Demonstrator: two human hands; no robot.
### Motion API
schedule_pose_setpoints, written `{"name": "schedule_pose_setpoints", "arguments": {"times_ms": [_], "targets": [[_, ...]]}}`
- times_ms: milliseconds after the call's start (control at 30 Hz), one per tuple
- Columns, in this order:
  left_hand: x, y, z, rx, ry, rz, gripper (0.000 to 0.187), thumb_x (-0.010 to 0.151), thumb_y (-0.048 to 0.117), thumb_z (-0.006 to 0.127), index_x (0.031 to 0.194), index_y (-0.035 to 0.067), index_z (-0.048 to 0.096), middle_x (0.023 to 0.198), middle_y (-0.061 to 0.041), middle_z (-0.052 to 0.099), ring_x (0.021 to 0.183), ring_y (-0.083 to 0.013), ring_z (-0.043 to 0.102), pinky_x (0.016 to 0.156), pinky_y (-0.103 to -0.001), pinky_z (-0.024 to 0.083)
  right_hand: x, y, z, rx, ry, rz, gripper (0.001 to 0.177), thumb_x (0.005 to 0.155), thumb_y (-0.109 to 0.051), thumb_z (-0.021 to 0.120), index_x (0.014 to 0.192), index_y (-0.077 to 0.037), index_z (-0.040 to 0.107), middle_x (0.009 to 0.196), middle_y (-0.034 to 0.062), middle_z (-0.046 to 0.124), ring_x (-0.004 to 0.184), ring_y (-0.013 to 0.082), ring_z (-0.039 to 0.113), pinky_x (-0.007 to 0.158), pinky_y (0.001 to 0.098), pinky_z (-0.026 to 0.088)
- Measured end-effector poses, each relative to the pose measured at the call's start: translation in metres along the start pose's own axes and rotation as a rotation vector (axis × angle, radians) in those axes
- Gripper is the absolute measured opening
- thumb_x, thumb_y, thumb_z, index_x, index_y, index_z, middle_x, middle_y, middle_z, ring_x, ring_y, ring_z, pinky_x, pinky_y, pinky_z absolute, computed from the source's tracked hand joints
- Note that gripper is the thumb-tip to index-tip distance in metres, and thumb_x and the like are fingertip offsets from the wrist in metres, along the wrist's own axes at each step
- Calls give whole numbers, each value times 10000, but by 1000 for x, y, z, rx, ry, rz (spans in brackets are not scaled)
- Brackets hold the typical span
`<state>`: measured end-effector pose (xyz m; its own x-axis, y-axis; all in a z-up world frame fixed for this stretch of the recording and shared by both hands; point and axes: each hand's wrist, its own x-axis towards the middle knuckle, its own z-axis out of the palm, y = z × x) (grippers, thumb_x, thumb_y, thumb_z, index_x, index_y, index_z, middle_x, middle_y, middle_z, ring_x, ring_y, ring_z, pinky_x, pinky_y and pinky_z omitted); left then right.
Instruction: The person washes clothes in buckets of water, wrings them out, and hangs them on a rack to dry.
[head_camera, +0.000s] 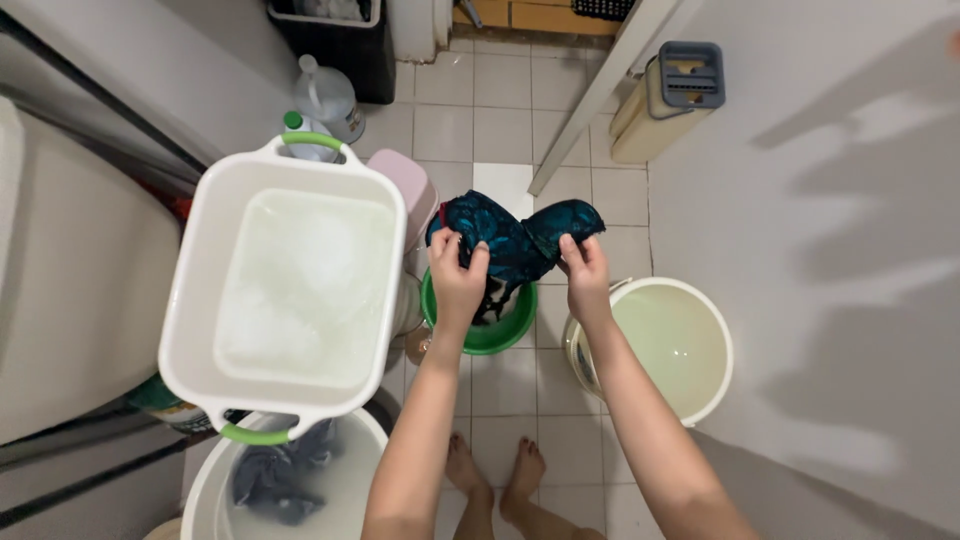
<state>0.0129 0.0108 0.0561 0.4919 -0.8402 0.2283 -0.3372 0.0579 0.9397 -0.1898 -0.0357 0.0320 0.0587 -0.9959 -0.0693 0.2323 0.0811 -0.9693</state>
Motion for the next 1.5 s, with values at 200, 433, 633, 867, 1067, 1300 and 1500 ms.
{"name": "schedule_pose_setpoints", "arguments": {"times_ms": [200,433,633,867,1067,1300,1500], "targets": [[7,82,-46,-182,60,29,282,899,118,713,1082,-71,610,1198,-152,567,1057,-299,581,923,-359,494,-22,-88,50,128,-73,26,229,1049,-216,608,1222,-65,617,1134,44,678,1045,161,649,919,366,558],[51,195,-150,-233,174,197,261,943,86,688,1127,-76,597,1206,-153,556,1090,-289,585,1007,-340,488,-55,-188,173,373,-250,0,243,1028,-169,619,1251,-73,617,1193,51,681,1099,181,660,932,383,568],[89,221,-255,-111,371,285,315,963,78,693,1206,-76,564,1258,-154,537,1175,-294,561,1084,-347,441,-57,-200,294,516,-375,37,242,1053,-151,640,1274,-58,606,1216,60,671,1098,188,652,911,368,543],[101,95,-313,-140,299,109,315,997,153,669,1220,-59,602,1304,-144,524,1212,-296,571,1100,-332,438,-19,-115,354,192,-527,90,236,1033,-181,631,1220,-39,659,1153,38,713,1059,152,681,959,327,558],[61,-125,-294,356,121,-213,424,944,340,738,1168,5,606,1317,-161,582,1220,-372,583,1059,-483,452,30,86,318,-1024,-659,108,347,1011,-265,695,1158,48,672,1053,237,723,984,330,687,916,395,543],[26,-183,-261,959,-41,-341,815,855,623,641,1568,363,345,1699,-111,117,1500,-577,62,963,-916,128,13,186,289,-971,-508,-199,738,876,-255,703,1563,-225,433,1620,255,326,1428,488,407,1163,522,408],[56,-222,-239,967,-431,-686,885,843,776,553,1581,523,135,1706,-36,-107,1527,-550,-72,881,-951,124,5,187,354,-1478,-564,152,725,936,-569,628,1575,-489,293,1724,71,-80,1520,590,-15,1137,786,130]]}}
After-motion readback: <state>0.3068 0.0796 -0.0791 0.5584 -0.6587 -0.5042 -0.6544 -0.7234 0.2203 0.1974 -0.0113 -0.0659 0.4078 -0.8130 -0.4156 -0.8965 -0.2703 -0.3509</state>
